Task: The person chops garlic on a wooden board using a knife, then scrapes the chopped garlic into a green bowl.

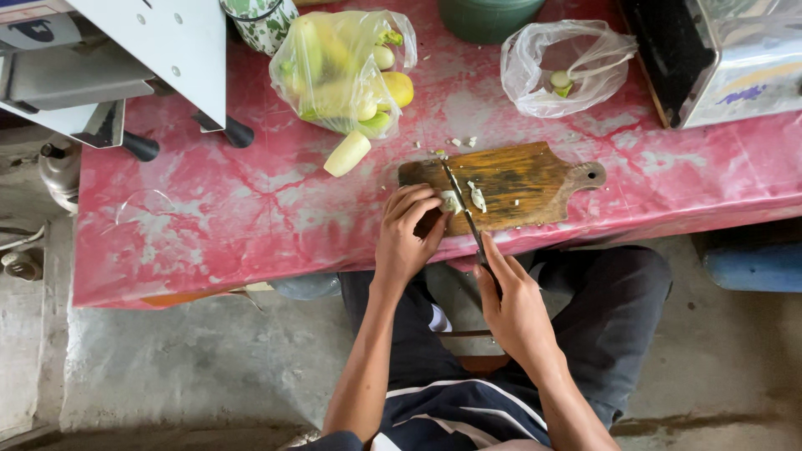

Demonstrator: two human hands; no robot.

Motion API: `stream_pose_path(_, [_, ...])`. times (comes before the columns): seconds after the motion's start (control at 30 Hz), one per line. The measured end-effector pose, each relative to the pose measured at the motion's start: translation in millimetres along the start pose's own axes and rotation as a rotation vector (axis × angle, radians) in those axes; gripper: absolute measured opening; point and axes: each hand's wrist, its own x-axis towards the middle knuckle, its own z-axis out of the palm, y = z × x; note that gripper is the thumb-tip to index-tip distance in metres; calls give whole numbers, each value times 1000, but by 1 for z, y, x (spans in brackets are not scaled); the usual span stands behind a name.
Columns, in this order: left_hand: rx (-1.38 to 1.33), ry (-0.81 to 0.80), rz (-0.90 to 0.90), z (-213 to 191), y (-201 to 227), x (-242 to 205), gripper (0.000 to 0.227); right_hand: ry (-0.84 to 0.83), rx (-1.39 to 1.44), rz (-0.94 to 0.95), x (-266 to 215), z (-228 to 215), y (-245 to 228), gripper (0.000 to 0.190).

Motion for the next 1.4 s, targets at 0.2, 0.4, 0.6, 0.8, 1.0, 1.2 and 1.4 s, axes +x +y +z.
stream_pose_path(0.2, [2,6,5,-1,-2,0,20,-50,-44,87,-4,7,8,48])
stream_pose_path(0.4, [-16,-10,2,-3,1,2,18,44,-65,-110,9,18,16,48])
stream_pose_path(0.6, [-38,-19,4,-6,3,1,19,-4,-18,16,15,11,6,49])
stream_pose_path(0.8, [-17,4,16,-2,2,1,19,18,-2,-54,1,3,3,46])
stream_pose_path(1.0, [-13,8,9,-1,-1,-1,17,-24,40,-38,1,9,10,46])
stream_pose_path(1.2, [-15,-16,7,-5,3,2,17,15,-21,-49,17,20,12,49])
stream_pose_path(1.4, [-49,2,-19,-7,7,1,17,-4,19,25,17,9,1,49])
